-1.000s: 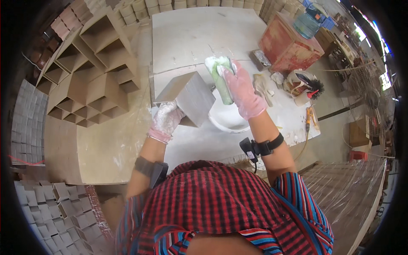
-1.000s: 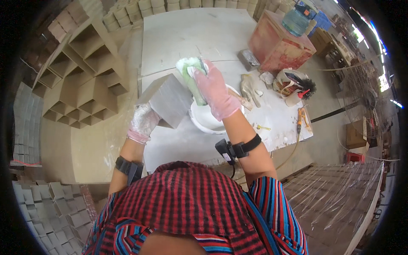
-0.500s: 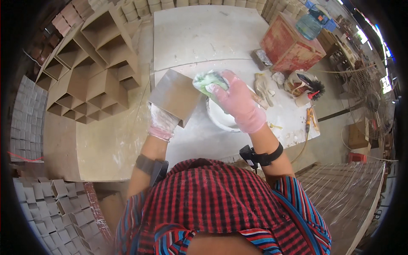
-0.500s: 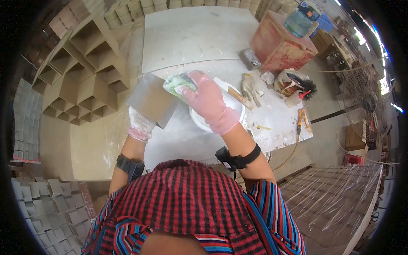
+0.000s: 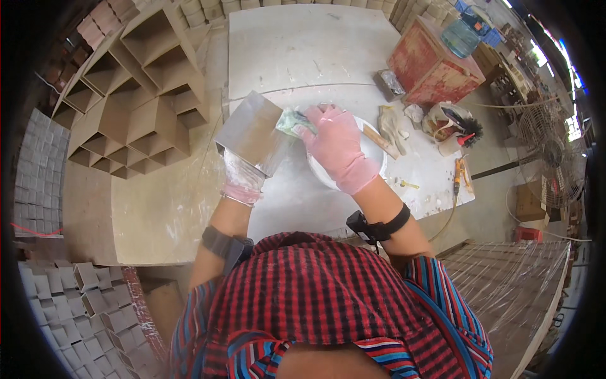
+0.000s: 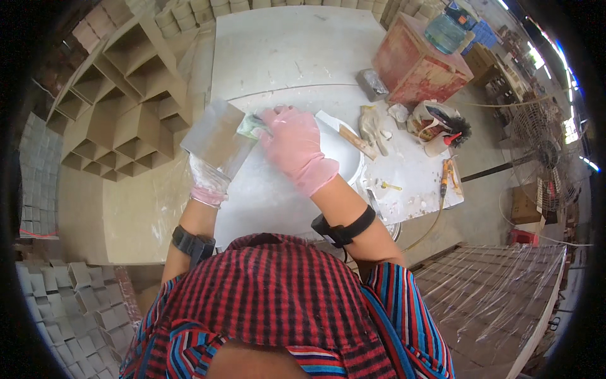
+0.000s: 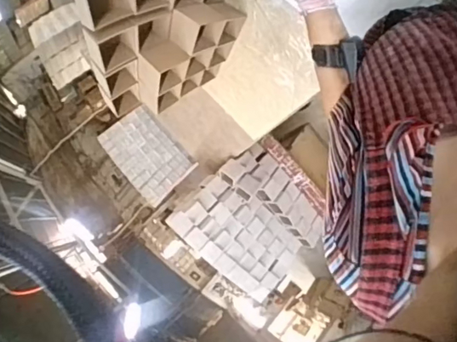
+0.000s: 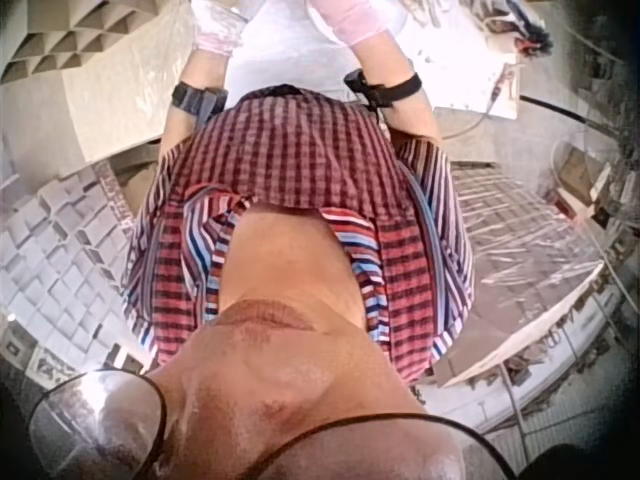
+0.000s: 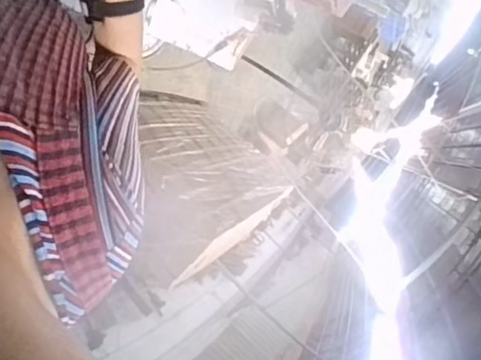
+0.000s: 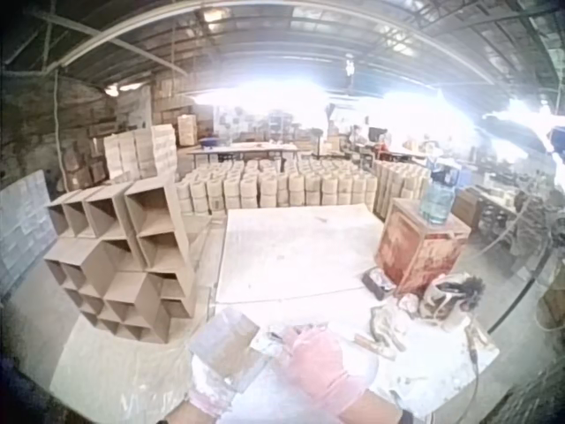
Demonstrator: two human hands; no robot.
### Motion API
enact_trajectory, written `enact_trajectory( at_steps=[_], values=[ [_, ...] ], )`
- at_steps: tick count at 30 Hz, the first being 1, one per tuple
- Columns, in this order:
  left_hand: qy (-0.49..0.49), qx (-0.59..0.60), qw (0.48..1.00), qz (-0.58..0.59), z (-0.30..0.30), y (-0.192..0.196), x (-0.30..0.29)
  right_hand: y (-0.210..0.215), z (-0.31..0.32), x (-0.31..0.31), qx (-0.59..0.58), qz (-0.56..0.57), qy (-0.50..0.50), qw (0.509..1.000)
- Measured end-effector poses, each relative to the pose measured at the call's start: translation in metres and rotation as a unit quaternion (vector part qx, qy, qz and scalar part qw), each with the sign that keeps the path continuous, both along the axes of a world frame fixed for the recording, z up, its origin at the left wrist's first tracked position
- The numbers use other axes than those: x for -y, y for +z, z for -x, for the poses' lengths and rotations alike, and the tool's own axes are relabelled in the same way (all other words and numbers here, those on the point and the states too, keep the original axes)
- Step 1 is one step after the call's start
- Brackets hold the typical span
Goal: Applying a white coating or paint to a cardboard box or wooden component using a damp cloth or sponge.
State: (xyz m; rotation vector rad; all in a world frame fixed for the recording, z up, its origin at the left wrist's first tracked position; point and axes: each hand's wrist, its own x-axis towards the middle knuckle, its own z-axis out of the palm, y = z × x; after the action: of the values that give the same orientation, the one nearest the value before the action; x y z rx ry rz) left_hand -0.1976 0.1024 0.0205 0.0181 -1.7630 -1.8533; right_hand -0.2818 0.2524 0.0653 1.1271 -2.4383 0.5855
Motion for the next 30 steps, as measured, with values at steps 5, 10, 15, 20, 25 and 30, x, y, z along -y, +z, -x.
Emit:
enact_trajectory(
  at_steps=[5, 10, 15, 20, 25, 30],
  values=[
    [-0.149, -0.001, 0.858, -0.492, 0.003, -0.034, 0.014, -0.005, -0.039, 0.001, 0.013, -0.018, 0.144, 0.989],
    [-0.102, 0.024, 0.891, -0.443, 0.005, -0.013, 0.003, -0.009, -0.009, -0.007, 0.059, 0.019, 0.093, 0.994],
    [-0.142, 0.001, 0.878, -0.456, 0.006, -0.029, 0.015, -0.002, -0.021, -0.01, 0.065, 0.032, 0.105, 0.992],
    [-0.245, -0.028, 0.837, -0.488, 0.001, -0.007, 0.008, 0.002, -0.01, -0.012, 0.081, 0.004, 0.065, 0.995],
    [-0.163, 0.042, 0.874, -0.455, -0.006, 0.006, 0.008, 0.0, 0.004, -0.025, 0.069, 0.042, 0.02, 0.997],
    [-0.198, 0.061, 0.893, -0.401, -0.002, -0.017, 0.018, 0.006, 0.0, -0.025, 0.071, -0.022, 0.192, 0.978]
  ],
)
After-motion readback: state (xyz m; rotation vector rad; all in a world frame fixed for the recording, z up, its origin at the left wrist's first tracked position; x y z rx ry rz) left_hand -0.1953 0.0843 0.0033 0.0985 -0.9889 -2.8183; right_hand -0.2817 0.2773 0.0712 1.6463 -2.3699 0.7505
